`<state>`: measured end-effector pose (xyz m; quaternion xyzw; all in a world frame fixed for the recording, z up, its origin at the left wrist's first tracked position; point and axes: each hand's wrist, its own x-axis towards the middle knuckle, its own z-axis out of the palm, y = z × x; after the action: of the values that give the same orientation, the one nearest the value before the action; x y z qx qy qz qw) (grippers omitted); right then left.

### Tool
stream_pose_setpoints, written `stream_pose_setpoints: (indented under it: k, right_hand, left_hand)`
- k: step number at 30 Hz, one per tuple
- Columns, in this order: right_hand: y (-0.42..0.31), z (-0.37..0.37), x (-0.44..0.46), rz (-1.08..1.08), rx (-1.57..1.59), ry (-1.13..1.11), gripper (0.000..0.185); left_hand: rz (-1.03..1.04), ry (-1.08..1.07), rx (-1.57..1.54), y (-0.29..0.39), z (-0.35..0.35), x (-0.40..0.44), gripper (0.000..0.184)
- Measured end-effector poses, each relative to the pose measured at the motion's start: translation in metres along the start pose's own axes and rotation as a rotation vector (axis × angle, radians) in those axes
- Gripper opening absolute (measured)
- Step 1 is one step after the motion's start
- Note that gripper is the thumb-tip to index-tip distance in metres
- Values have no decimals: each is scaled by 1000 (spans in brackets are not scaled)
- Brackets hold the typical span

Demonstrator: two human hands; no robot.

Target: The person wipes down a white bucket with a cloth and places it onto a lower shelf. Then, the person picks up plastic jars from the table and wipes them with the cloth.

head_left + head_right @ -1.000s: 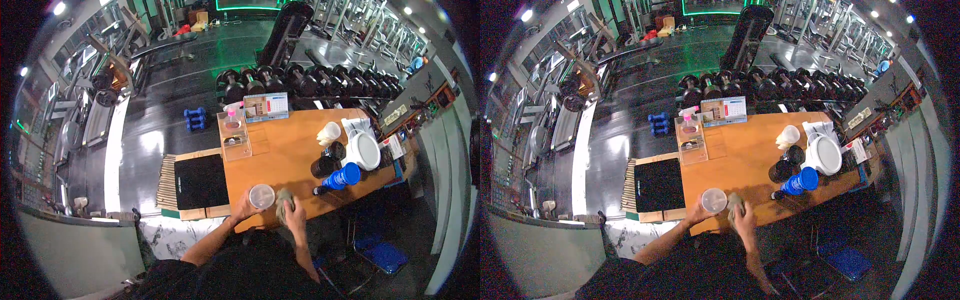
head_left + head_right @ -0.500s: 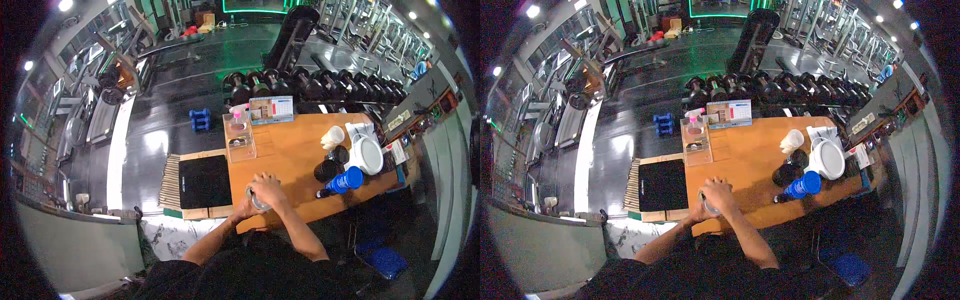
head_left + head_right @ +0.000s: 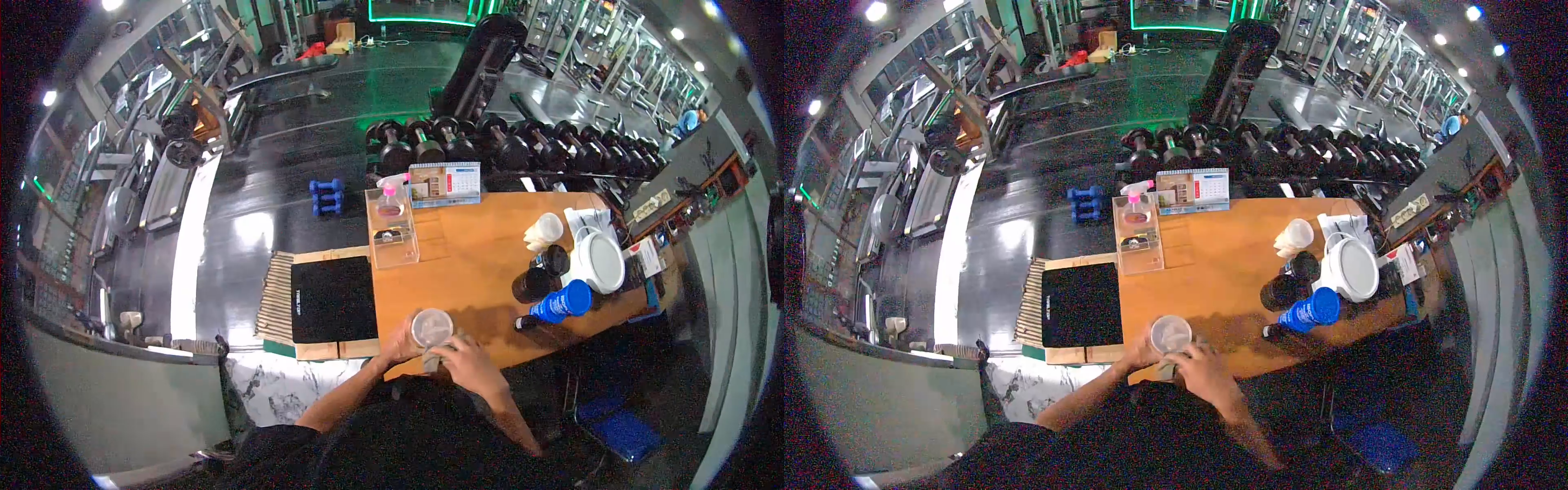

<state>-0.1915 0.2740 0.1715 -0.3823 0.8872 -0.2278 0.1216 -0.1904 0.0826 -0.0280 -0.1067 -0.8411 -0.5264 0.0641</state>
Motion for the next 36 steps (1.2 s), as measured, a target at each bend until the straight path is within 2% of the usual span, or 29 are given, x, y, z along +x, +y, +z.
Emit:
stream_pose_setpoints:
  k: [1,2,3,6,7,10,11,14,15,18,19,22,23,26,30,31,33,34,36]
  right_hand:
    - [5,-1,-6,103,182,38,33]
    - [11,-2,-13,206,365,78,34]
    - [26,8,-22,180,416,180,36]
    - [35,28,-36,427,587,441,39]
    - [44,36,-37,444,724,472,45]
    - [46,53,-42,749,903,738,41]
    - [50,57,-41,773,1003,800,46]
    - [29,33,-27,626,1667,915,44]
    - [31,34,-24,598,1753,936,42]
    - [27,26,-10,626,1663,1015,42]
    - [6,4,-4,611,1698,1021,45]
    - [2,-9,9,502,1763,984,47]
    - [17,8,10,440,1577,957,49]
    - [-7,-19,26,410,1461,985,49]
    - [-27,-28,34,320,1767,981,48]
    - [-14,-12,32,323,1709,1057,48]
    - [25,60,18,226,736,1182,50]
    - [20,62,18,167,250,1175,51]
    - [-15,57,25,578,1124,1211,59]
  left_hand:
    - [-49,-2,-80,-3,4,-3,103]
    - [-65,13,-110,-3,5,-2,103]
    - [-81,27,-139,-3,7,-1,102]
    - [-160,79,-324,-13,18,6,103]
    - [-194,97,-401,-13,20,9,103]
    - [-291,120,-500,5,0,20,104]
    - [-329,81,-458,23,-15,22,98]
    - [-353,128,-568,59,-36,28,88]
    - [-451,143,-553,61,-37,23,77]
    - [-518,186,-1200,71,-34,16,75]
    - [-595,98,-1233,70,-36,14,75]
    - [-669,57,-1370,94,-48,14,76]
    - [-700,64,-1321,112,-54,15,78]
    - [-637,113,-1190,132,-58,19,78]
    - [-570,129,-1190,107,-47,18,77]
    - [-544,150,-1207,113,-48,19,77]
    - [-529,143,-1211,124,-54,21,82]
    - [-539,112,-1198,129,-59,21,86]
    - [-555,95,-1201,138,-66,24,90]
